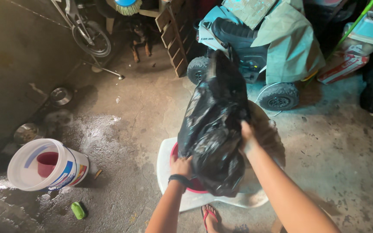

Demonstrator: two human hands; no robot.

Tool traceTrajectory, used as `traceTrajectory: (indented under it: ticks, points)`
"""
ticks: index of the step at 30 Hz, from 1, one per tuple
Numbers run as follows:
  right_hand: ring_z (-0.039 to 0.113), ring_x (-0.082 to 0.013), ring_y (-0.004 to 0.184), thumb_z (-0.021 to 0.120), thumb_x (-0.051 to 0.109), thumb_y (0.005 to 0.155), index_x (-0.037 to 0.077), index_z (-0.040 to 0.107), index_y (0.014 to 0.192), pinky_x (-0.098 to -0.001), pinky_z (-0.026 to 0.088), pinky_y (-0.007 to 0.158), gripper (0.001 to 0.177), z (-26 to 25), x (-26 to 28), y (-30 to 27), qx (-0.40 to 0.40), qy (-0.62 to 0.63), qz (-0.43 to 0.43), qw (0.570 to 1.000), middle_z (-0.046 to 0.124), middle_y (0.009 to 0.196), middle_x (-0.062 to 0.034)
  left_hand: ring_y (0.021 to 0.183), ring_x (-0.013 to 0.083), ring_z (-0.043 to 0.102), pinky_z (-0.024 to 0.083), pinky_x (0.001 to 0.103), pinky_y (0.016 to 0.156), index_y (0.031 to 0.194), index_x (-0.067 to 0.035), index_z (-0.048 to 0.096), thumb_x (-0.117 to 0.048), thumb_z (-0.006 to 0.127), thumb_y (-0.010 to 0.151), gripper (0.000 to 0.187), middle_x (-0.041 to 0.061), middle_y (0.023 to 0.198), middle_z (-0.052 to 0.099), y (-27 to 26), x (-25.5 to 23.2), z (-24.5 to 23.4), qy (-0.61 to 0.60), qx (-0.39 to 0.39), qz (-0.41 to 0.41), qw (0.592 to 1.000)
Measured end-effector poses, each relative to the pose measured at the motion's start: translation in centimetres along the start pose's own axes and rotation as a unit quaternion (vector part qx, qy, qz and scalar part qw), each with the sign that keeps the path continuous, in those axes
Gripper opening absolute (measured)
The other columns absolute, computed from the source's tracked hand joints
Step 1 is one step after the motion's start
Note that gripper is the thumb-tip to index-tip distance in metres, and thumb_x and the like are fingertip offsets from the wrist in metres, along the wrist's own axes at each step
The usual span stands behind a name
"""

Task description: The person lines several buckets with plastic bags in a cluttered garage. They place a black bag into a white bucket, then a white bag into a grey bucket, and finally a black bag into a pink bucket, adjusting each to fit the container.

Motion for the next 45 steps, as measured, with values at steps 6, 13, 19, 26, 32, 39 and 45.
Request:
traceTrajectory:
  ticks: [6,13,19,26,32,39,45]
  points:
    - [0.058,-0.0459,0.138,0.072,0.017,0.091,0.016,0.054,0.161,-0.0479,0.045,0.12,0.072,5.1,-0.5,-7.1,-0.052,-0.121,-0.137,0.982,0.06,0.152,-0.0242,0.143,0.0248,0.056,0.032,0.066,0.12,0.13,-0.033,0.078,-0.027,0.064,0.094,0.039,-0.001,0.149,0.065,-0.9,5.5,-1.7,-0.123,0.037,-0.175,0.976]
    - [0.045,-0.0453,0.155,0.067,0.016,0.096,0.005,0.055,0.159,-0.0471,0.035,0.126,0.065,16.6,-0.4,-13.9,0.221,0.052,-0.265,0.937,0.052,0.164,-0.0284,0.138,0.0357,0.061,0.054,0.055,0.111,0.15,-0.012,0.049,-0.044,0.077,0.089,0.074,0.021,0.146,0.062,-3.9,5.4,-8.7,-0.553,-0.237,-0.193,0.775]
    - [0.056,-0.0385,0.144,0.067,0.027,0.099,0.006,0.065,0.149,-0.0453,0.042,0.12,0.053,20.8,-3.3,-11.1,0.309,-0.218,-0.219,0.9,0.064,0.153,-0.0211,0.158,0.0492,0.03,0.033,0.059,0.121,0.14,-0.017,0.067,-0.039,0.098,0.068,0.082,0.02,0.158,0.055,-7.3,-5.3,-11.3,-0.252,-0.119,0.01,0.96]
    - [0.067,-0.0333,0.123,0.076,0.044,0.099,0.008,0.076,0.134,-0.0436,0.051,0.107,0.05,20.1,-2.2,-6.6,0.342,-0.311,-0.258,0.849,0.073,0.133,-0.0177,0.15,0.03,0.045,0.037,0.055,0.115,0.129,-0.025,0.08,-0.034,0.072,0.091,0.039,0.012,0.163,0.05,-4.9,-3.6,4.2,0.006,0.119,0.007,0.993]
    - [0.083,-0.0257,0.087,0.081,0.046,0.095,0.012,0.093,0.103,-0.0441,0.064,0.086,0.037,9.3,6.1,-10.5,0.409,-0.194,-0.153,0.879,0.085,0.088,-0.0108,0.141,0.0253,0.059,0.039,0.056,0.117,0.128,-0.027,0.081,-0.026,0.063,0.101,0.033,0.004,0.152,0.065,-0.5,2.0,13.9,0.094,0.22,-0.11,0.965]
    - [0.073,-0.0287,0.124,0.091,0.02,0.064,0.018,0.063,0.139,-0.042,0.057,0.104,0.08,8.9,10.8,-14.9,0.357,-0.133,-0.264,0.886,0.076,0.132,-0.0147,0.136,0.0331,0.062,0.043,0.05,0.113,0.134,-0.021,0.078,-0.019,0.062,0.097,0.041,0.015,0.142,0.069,-0.5,-0.6,13.7,-0.033,0.132,-0.081,0.987]
    - [0.073,-0.0305,0.12,0.089,0.022,0.07,0.015,0.067,0.136,-0.0426,0.057,0.101,0.07,21.6,1.5,-14.8,0.443,-0.367,-0.261,0.775,0.077,0.128,-0.0165,0.128,0.0342,0.069,0.055,0.045,0.108,0.132,-0.023,0.074,-0.032,0.079,0.092,0.041,0.013,0.133,0.077,-5.7,1.7,0.2,-0.274,-0.022,-0.222,0.935]
Point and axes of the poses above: each hand's wrist, its own y-axis towards the middle knuckle, its own z-axis out of the palm, x = y × z, the point moved 8 cm from there along y, towards the middle knuckle
